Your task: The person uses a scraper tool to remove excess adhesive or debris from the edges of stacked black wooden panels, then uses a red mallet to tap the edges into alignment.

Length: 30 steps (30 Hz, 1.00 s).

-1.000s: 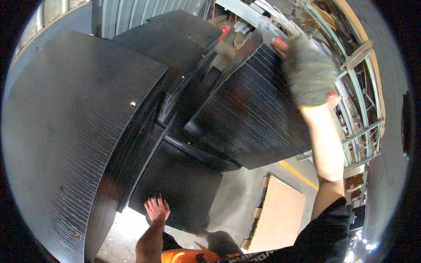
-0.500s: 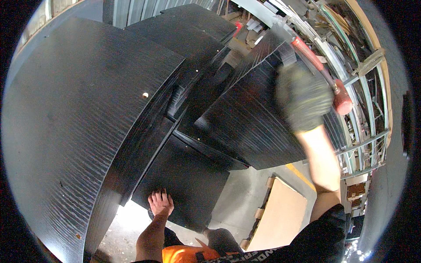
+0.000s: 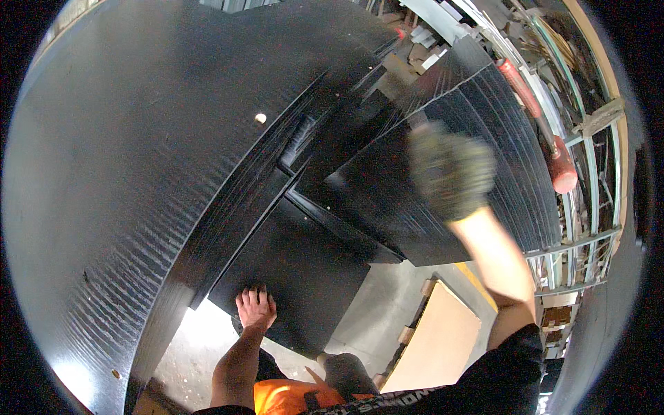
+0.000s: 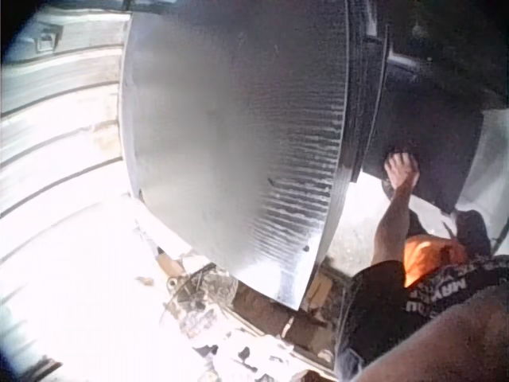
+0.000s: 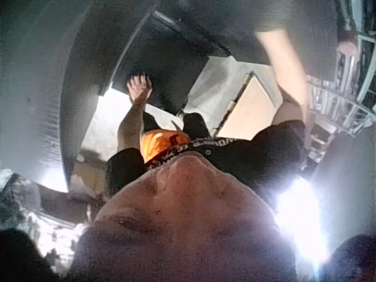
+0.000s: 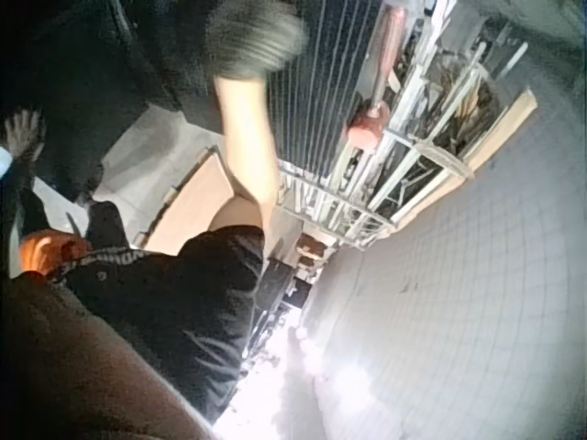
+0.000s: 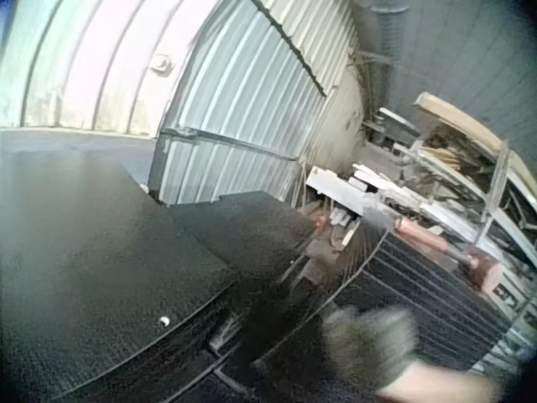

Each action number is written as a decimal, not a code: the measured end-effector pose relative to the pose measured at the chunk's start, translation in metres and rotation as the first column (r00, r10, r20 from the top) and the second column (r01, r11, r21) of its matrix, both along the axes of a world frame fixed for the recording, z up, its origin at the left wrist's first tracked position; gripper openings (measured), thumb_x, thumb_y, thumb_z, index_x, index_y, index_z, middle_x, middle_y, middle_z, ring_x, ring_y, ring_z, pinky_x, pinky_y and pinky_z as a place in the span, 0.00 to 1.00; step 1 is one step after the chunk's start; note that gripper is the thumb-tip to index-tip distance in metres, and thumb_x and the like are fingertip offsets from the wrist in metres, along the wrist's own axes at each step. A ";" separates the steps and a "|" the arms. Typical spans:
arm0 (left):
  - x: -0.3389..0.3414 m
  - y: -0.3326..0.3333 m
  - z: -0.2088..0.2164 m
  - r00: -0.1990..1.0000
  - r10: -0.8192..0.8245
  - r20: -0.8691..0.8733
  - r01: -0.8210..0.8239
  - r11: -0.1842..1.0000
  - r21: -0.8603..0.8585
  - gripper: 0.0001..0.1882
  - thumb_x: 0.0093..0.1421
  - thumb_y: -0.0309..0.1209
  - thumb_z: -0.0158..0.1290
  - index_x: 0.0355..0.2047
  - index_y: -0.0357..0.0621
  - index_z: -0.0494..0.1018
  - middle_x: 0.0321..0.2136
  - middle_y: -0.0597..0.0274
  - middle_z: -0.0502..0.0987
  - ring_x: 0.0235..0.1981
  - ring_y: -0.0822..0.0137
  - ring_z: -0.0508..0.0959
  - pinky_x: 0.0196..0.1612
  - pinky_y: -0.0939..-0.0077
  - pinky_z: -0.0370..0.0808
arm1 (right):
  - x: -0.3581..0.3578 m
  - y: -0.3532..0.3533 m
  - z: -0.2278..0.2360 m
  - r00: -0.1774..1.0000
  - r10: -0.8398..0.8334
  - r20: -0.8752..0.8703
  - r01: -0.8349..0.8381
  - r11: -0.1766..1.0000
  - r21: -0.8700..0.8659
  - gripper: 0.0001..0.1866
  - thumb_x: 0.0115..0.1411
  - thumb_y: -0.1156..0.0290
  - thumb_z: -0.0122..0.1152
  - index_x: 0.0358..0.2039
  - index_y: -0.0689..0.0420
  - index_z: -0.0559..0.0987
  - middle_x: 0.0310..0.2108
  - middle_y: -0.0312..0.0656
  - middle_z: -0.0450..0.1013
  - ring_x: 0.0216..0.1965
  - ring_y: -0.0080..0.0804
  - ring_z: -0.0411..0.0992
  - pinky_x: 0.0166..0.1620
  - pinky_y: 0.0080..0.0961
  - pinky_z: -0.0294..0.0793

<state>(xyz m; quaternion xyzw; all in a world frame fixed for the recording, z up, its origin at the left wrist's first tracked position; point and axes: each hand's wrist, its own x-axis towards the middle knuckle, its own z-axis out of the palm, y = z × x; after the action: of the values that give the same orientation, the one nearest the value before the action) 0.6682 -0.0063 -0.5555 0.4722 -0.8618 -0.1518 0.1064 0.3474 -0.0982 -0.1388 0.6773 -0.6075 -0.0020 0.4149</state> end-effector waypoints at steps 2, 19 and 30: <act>-0.002 0.002 0.006 0.999 -0.026 -0.032 0.026 1.000 0.010 0.22 0.57 0.39 0.51 0.50 0.44 0.70 0.49 0.52 0.70 0.52 0.49 0.68 0.56 0.48 0.61 | 0.005 0.005 -0.057 0.894 0.030 -0.447 0.140 0.929 0.342 0.04 0.55 0.68 0.51 0.29 0.53 0.73 0.13 0.37 0.64 0.14 0.35 0.66 0.17 0.36 0.62; 0.000 -0.002 -0.001 0.998 -0.021 -0.064 0.018 0.999 -0.045 0.22 0.54 0.37 0.54 0.49 0.44 0.70 0.46 0.54 0.70 0.50 0.53 0.69 0.53 0.53 0.63 | 0.015 -0.002 -0.192 0.943 -0.187 0.274 0.013 0.846 0.533 0.17 0.58 0.69 0.48 0.47 0.61 0.74 0.25 0.50 0.74 0.26 0.46 0.74 0.27 0.44 0.71; -0.002 -0.003 -0.006 0.989 -0.033 -0.143 0.017 0.994 -0.109 0.23 0.54 0.37 0.53 0.50 0.42 0.70 0.48 0.50 0.70 0.50 0.47 0.68 0.52 0.47 0.63 | 0.009 -0.030 -0.185 0.900 -0.294 0.323 0.082 0.840 0.536 0.15 0.61 0.66 0.46 0.41 0.61 0.77 0.26 0.49 0.76 0.26 0.47 0.74 0.26 0.43 0.70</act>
<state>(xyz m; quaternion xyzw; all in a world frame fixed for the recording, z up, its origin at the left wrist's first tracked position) 0.6662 -0.0095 -0.5615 0.4427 -0.8645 -0.1405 0.1921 0.3563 -0.1286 -0.3236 0.6846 -0.7203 -0.0683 0.0881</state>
